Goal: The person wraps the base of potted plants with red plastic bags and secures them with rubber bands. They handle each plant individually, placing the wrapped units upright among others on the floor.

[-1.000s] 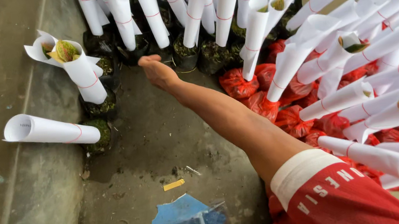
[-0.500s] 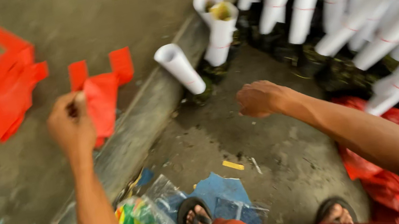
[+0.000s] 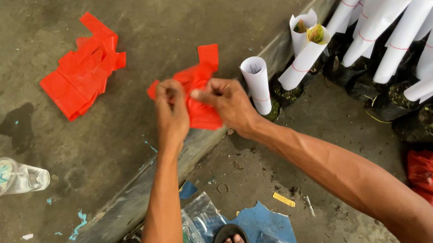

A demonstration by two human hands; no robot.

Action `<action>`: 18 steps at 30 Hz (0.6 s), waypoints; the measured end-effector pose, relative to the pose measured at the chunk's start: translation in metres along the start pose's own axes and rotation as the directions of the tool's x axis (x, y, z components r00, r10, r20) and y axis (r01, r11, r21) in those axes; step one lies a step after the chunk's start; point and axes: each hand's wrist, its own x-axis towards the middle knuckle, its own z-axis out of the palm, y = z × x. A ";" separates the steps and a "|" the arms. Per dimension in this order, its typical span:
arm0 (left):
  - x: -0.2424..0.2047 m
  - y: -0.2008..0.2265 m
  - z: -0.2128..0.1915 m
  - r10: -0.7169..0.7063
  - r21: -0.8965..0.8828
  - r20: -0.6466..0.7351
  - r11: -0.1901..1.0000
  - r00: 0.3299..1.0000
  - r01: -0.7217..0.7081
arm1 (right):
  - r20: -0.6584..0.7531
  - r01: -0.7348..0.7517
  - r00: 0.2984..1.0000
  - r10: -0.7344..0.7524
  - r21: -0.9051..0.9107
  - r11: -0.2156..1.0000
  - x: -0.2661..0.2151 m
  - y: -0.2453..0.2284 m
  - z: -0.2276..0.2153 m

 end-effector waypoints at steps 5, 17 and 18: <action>0.005 0.022 0.006 -0.013 0.150 0.119 0.989 0.993 -0.005 | -0.070 0.124 0.988 -0.141 -0.199 0.972 0.010 -0.007 -0.014; 0.051 -0.020 -0.050 0.242 0.442 -0.274 0.891 0.931 -0.101 | -0.034 0.172 0.984 -0.172 0.003 0.985 0.038 -0.034 -0.072; 0.060 -0.022 -0.064 0.217 0.471 -0.311 0.881 0.925 -0.048 | 0.011 0.120 0.993 -0.121 0.052 0.991 0.036 -0.039 -0.076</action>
